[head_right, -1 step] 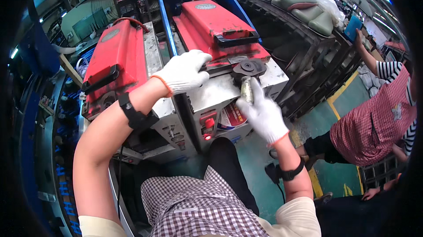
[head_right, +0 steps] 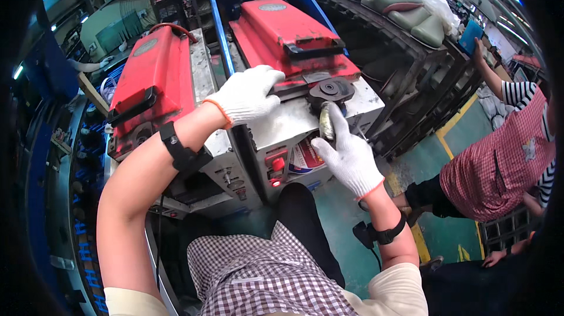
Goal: Operating a heat-press machine to bond shoe soles and uppers.
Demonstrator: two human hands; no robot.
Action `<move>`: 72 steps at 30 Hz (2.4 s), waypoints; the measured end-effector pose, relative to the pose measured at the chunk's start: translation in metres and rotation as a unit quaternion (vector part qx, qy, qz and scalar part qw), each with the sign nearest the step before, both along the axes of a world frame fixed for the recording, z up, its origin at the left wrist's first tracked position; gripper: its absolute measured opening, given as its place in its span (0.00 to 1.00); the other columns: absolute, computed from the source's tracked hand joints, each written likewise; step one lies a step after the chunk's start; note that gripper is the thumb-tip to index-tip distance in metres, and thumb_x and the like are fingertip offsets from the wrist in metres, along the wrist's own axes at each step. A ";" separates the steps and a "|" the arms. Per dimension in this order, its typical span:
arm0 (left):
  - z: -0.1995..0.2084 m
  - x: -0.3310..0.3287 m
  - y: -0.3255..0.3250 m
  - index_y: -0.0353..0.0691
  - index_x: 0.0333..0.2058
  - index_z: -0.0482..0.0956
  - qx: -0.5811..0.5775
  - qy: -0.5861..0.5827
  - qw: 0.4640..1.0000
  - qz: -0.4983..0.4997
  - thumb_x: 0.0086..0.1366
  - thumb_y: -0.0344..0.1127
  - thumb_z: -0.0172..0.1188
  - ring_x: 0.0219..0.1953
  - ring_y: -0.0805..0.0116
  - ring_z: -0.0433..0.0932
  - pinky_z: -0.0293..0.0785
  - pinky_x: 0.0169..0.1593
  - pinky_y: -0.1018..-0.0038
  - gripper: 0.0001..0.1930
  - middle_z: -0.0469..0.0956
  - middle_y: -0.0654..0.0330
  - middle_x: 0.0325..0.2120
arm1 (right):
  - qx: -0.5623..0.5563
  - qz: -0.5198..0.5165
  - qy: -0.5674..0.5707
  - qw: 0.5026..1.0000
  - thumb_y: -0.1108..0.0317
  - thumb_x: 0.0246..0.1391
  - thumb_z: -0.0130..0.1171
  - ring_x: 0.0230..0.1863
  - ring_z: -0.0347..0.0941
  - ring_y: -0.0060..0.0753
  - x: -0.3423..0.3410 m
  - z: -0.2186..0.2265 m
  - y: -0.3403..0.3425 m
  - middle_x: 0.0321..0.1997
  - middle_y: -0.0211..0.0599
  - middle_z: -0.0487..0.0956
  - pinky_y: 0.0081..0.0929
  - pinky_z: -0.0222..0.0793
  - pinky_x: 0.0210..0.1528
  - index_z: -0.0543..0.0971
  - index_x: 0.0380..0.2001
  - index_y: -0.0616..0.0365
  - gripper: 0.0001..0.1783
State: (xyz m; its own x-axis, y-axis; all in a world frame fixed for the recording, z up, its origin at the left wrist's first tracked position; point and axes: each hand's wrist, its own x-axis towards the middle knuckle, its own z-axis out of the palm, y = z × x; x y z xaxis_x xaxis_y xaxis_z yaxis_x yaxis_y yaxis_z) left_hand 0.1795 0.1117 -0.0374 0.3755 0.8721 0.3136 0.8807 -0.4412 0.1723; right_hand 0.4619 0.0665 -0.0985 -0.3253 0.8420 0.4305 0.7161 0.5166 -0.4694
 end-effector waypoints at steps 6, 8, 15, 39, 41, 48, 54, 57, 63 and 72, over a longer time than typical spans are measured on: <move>0.044 -0.001 0.024 0.38 0.60 0.73 0.115 0.109 0.983 -0.097 0.56 0.34 0.65 0.57 0.45 0.76 0.76 0.59 0.55 0.31 0.78 0.47 0.51 | 0.118 0.056 -0.008 0.991 0.61 0.63 0.62 0.61 0.78 0.54 0.013 0.063 0.048 0.61 0.54 0.81 0.43 0.75 0.61 0.81 0.58 0.55 0.22; 0.060 -0.012 0.033 0.38 0.61 0.73 0.179 0.082 0.976 -0.089 0.57 0.35 0.65 0.57 0.45 0.76 0.75 0.60 0.54 0.31 0.78 0.47 0.53 | 0.098 0.081 -0.110 0.986 0.53 0.65 0.60 0.63 0.76 0.55 -0.007 0.081 0.087 0.65 0.53 0.78 0.45 0.73 0.64 0.79 0.62 0.53 0.26; 0.140 -0.005 0.070 0.37 0.56 0.77 0.390 0.026 0.920 0.036 0.60 0.41 0.66 0.51 0.47 0.80 0.76 0.58 0.56 0.26 0.80 0.45 0.49 | -0.083 0.063 -0.267 0.958 0.34 0.57 0.61 0.76 0.61 0.61 -0.099 0.087 0.255 0.75 0.65 0.65 0.42 0.58 0.76 0.58 0.78 0.59 0.56; 0.014 -0.027 -0.223 0.41 0.55 0.78 -0.067 -0.836 0.544 0.026 0.71 0.42 0.67 0.45 0.75 0.79 0.75 0.51 0.73 0.19 0.80 0.66 0.44 | -0.397 0.403 0.380 0.732 0.52 0.75 0.49 0.70 0.71 0.41 -0.155 0.080 -0.047 0.70 0.46 0.74 0.37 0.65 0.75 0.66 0.72 0.62 0.32; 0.011 -0.037 -0.265 0.42 0.51 0.80 -0.001 -0.889 0.457 0.019 0.67 0.35 0.70 0.42 0.76 0.81 0.78 0.46 0.73 0.17 0.80 0.67 0.41 | -0.326 0.477 0.271 0.770 0.40 0.72 0.48 0.77 0.62 0.42 -0.180 0.071 -0.074 0.77 0.47 0.65 0.39 0.56 0.79 0.56 0.77 0.64 0.45; -0.028 -0.120 -0.412 0.33 0.62 0.72 0.205 -0.866 0.393 0.230 0.67 0.37 0.54 0.54 0.53 0.84 0.80 0.63 0.56 0.26 0.81 0.48 0.54 | -0.125 0.503 0.182 0.836 0.63 0.58 0.61 0.67 0.72 0.49 -0.257 0.040 -0.101 0.65 0.52 0.77 0.40 0.60 0.73 0.64 0.74 0.65 0.42; -0.119 -0.296 -0.503 0.46 0.44 0.79 0.214 -0.804 0.311 0.460 0.62 0.36 0.65 0.34 0.64 0.84 0.85 0.41 0.62 0.12 0.83 0.62 0.35 | 0.202 0.334 0.047 0.920 0.74 0.59 0.65 0.52 0.79 0.47 -0.293 0.004 -0.076 0.52 0.42 0.84 0.38 0.72 0.59 0.84 0.55 0.55 0.20; -0.198 -0.411 -0.571 0.49 0.32 0.77 0.284 -0.713 0.341 0.543 0.59 0.35 0.66 0.27 0.65 0.81 0.83 0.35 0.63 0.06 0.79 0.66 0.26 | 0.194 0.319 0.056 0.926 0.80 0.59 0.62 0.52 0.80 0.48 -0.299 0.002 -0.081 0.51 0.43 0.84 0.38 0.73 0.59 0.85 0.53 0.58 0.19; -0.248 -0.523 -0.670 0.47 0.27 0.82 0.341 -0.403 0.360 0.769 0.52 0.38 0.74 0.22 0.78 0.70 0.65 0.29 0.75 0.09 0.74 0.72 0.20 | 0.176 0.333 0.083 0.923 0.82 0.59 0.60 0.52 0.81 0.48 -0.302 -0.002 -0.081 0.50 0.45 0.85 0.39 0.73 0.59 0.84 0.52 0.62 0.18; -0.216 -0.454 -0.533 0.31 0.73 0.60 0.180 -0.286 0.453 0.825 0.61 0.54 0.70 0.75 0.45 0.62 0.59 0.75 0.57 0.50 0.63 0.39 0.73 | 0.205 0.284 0.078 0.934 0.79 0.52 0.67 0.49 0.81 0.47 -0.300 0.002 -0.075 0.48 0.43 0.85 0.39 0.75 0.54 0.86 0.49 0.57 0.19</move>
State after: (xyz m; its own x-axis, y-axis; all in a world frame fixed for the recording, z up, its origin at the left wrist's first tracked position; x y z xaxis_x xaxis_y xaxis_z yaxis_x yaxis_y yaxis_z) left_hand -0.2742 -0.4215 -0.2530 -0.9272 -0.3276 0.1815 -0.0794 0.6455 0.7596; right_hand 0.1623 -0.0080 -0.0964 -0.5751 0.3077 0.7580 0.2120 0.9510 -0.2252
